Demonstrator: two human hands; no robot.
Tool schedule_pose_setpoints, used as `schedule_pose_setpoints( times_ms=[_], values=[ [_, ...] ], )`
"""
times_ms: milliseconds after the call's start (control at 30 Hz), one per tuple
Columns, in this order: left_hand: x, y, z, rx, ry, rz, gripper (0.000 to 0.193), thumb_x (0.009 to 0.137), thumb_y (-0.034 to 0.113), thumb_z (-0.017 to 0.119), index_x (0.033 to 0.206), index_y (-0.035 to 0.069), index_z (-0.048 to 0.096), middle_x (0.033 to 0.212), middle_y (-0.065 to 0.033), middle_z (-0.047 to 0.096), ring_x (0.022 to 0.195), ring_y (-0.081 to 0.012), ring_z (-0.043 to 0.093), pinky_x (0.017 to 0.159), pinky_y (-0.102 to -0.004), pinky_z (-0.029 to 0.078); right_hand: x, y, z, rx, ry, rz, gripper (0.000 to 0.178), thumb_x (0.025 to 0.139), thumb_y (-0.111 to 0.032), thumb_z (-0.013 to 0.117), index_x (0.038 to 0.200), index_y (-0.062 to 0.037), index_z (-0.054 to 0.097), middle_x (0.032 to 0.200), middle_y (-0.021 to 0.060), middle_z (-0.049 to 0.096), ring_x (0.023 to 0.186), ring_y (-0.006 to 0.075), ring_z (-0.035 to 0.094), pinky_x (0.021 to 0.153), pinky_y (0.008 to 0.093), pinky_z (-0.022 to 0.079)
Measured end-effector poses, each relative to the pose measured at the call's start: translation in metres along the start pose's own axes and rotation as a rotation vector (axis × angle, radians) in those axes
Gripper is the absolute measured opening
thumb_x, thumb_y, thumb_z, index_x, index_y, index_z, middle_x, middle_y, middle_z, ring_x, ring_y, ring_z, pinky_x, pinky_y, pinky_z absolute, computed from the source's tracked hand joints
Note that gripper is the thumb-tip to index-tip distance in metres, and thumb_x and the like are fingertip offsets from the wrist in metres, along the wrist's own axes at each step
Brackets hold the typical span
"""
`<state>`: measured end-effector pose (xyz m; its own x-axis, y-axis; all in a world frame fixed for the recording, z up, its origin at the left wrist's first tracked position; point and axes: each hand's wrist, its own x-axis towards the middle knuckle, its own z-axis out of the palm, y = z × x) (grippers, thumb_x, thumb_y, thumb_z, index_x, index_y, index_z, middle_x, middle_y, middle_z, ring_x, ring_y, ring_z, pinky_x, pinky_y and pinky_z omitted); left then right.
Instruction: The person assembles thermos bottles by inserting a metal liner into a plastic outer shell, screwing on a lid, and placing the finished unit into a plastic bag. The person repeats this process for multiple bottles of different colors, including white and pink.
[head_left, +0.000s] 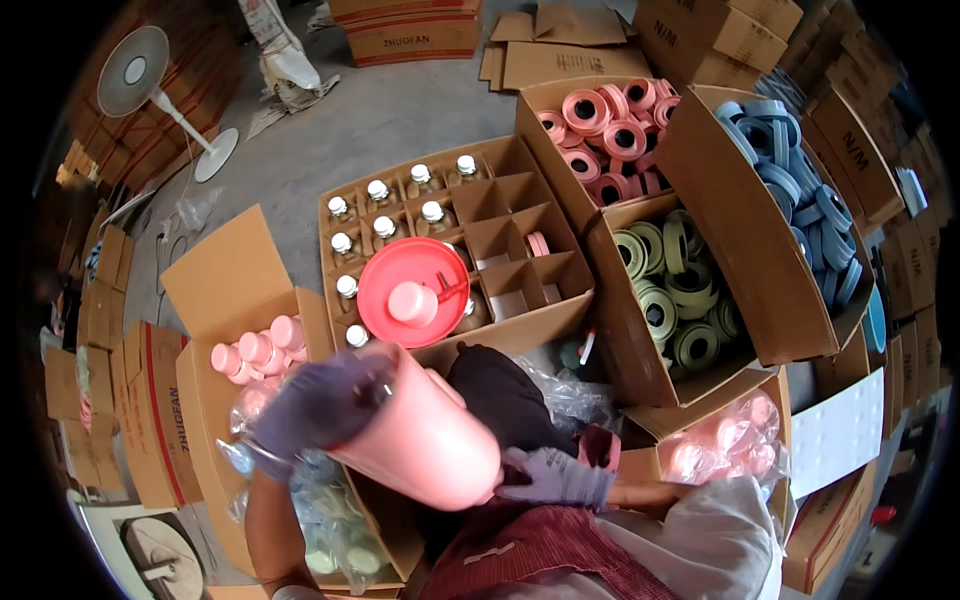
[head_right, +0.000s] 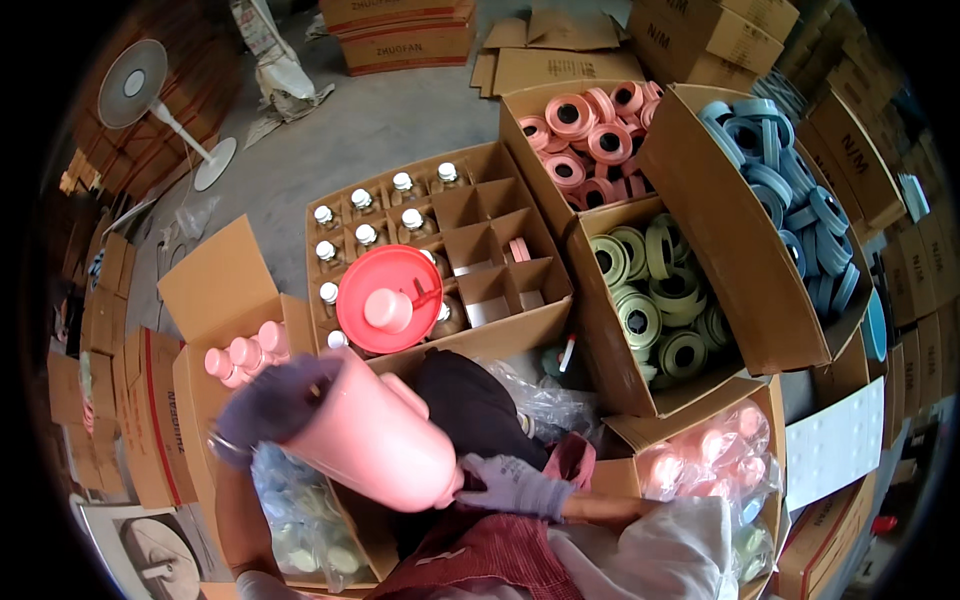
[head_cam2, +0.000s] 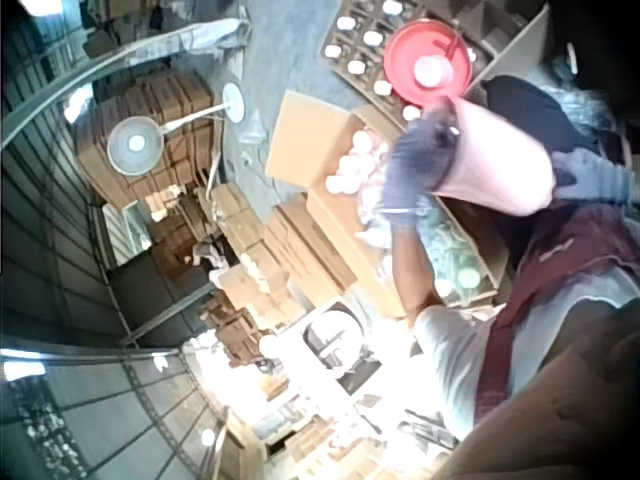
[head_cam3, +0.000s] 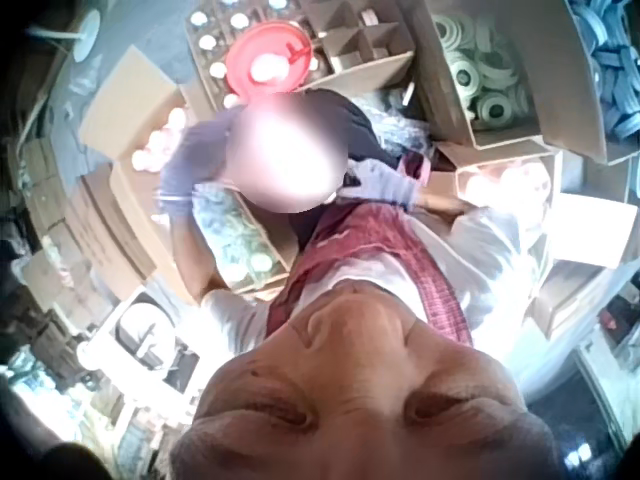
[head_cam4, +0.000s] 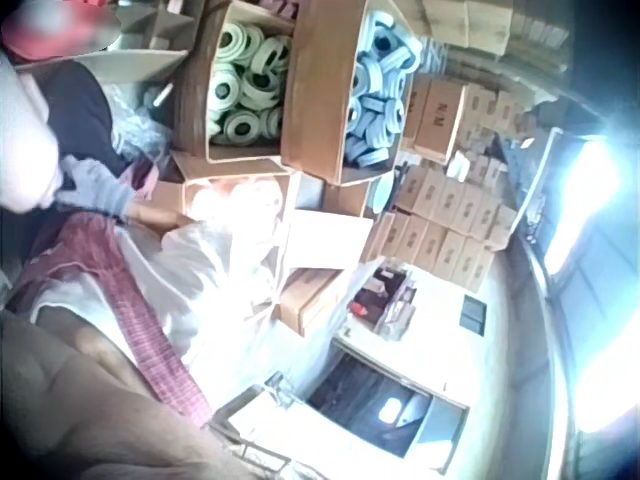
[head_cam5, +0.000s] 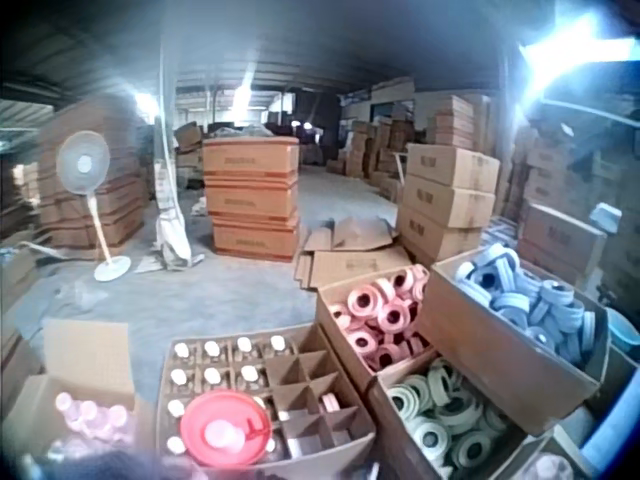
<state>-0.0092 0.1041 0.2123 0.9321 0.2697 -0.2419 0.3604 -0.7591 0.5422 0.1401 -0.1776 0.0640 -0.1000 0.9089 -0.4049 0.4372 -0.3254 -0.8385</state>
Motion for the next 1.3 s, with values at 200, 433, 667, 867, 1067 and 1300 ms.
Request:
schedule_pose_setpoints(
  times_ms=[200, 433, 667, 867, 1067, 1300],
  values=[
    [0.017, -0.026, 0.137, 0.222, 0.141, 0.210, 0.033, 0.087, 0.040, 0.063, 0.087, 0.008, 0.057, 0.075, -0.0151, 0.061, 0.057, -0.0316, 0.062, 0.052, -0.0443, 0.049, 0.134, 0.073, -0.181, -0.336, 0.666, -0.161, 0.028, 0.086, -0.033, 0.062, 0.096, -0.0072, 0.063, 0.093, 0.0187, 0.064, 0.091, 0.0377, 0.063, 0.079, 0.0469, 0.052],
    [0.023, 0.029, 0.099, 0.131, 0.069, -0.162, 0.038, 0.081, 0.044, 0.068, 0.087, 0.007, 0.061, 0.081, -0.0088, 0.058, 0.059, -0.0251, 0.062, 0.047, -0.0384, 0.047, 0.379, 0.331, -0.245, -0.868, 0.242, 0.252, 0.035, 0.099, -0.024, 0.039, 0.124, -0.0108, 0.059, 0.126, 0.0164, 0.059, 0.115, 0.0373, 0.058, 0.096, 0.0462, 0.049],
    [0.021, 0.028, 0.108, 0.151, -0.011, -0.449, 0.039, 0.079, 0.046, 0.069, 0.086, 0.009, 0.062, 0.081, -0.0087, 0.060, 0.057, -0.0258, 0.062, 0.045, -0.0402, 0.048, 0.388, 0.329, -0.227, -0.735, 0.275, 0.412, 0.040, 0.088, -0.015, 0.056, 0.127, -0.0116, 0.053, 0.132, 0.0208, 0.051, 0.119, 0.0405, 0.054, 0.098, 0.0448, 0.047],
    [0.031, 0.023, 0.097, 0.040, 0.495, -0.263, 0.040, 0.079, 0.029, 0.075, 0.106, 0.002, 0.060, 0.099, -0.0166, 0.060, 0.087, -0.0340, 0.063, 0.072, -0.0398, 0.054, 0.202, 0.163, -0.266, -0.507, 1.158, -0.246, 0.036, 0.078, 0.002, 0.056, 0.113, -0.0025, 0.050, 0.111, 0.0213, 0.049, 0.095, 0.0401, 0.055, 0.088, 0.0451, 0.047],
    [0.045, 0.012, 0.102, -1.340, 0.518, -0.041, 0.062, 0.096, 0.013, 0.059, 0.150, 0.007, 0.030, 0.136, -0.0087, 0.050, 0.115, -0.0181, 0.055, 0.098, -0.0363, 0.048, 0.128, 0.000, -0.168, 0.160, 0.833, -0.559, 0.034, 0.082, 0.003, 0.049, 0.116, 0.0025, 0.050, 0.106, 0.0171, 0.056, 0.102, 0.0256, 0.057, 0.094, 0.0334, 0.044],
    [0.010, 0.042, 0.087, -1.518, 0.586, 0.076, 0.042, 0.099, 0.014, 0.052, 0.139, 0.002, 0.045, 0.125, -0.0096, 0.058, 0.112, -0.0190, 0.060, 0.094, -0.0362, 0.053, 0.094, -0.101, -0.125, -0.847, 0.977, -1.034, 0.056, 0.069, -0.006, 0.071, 0.123, -0.0065, 0.057, 0.133, 0.0215, 0.047, 0.119, 0.0447, 0.050, 0.095, 0.0494, 0.046]
  ],
)
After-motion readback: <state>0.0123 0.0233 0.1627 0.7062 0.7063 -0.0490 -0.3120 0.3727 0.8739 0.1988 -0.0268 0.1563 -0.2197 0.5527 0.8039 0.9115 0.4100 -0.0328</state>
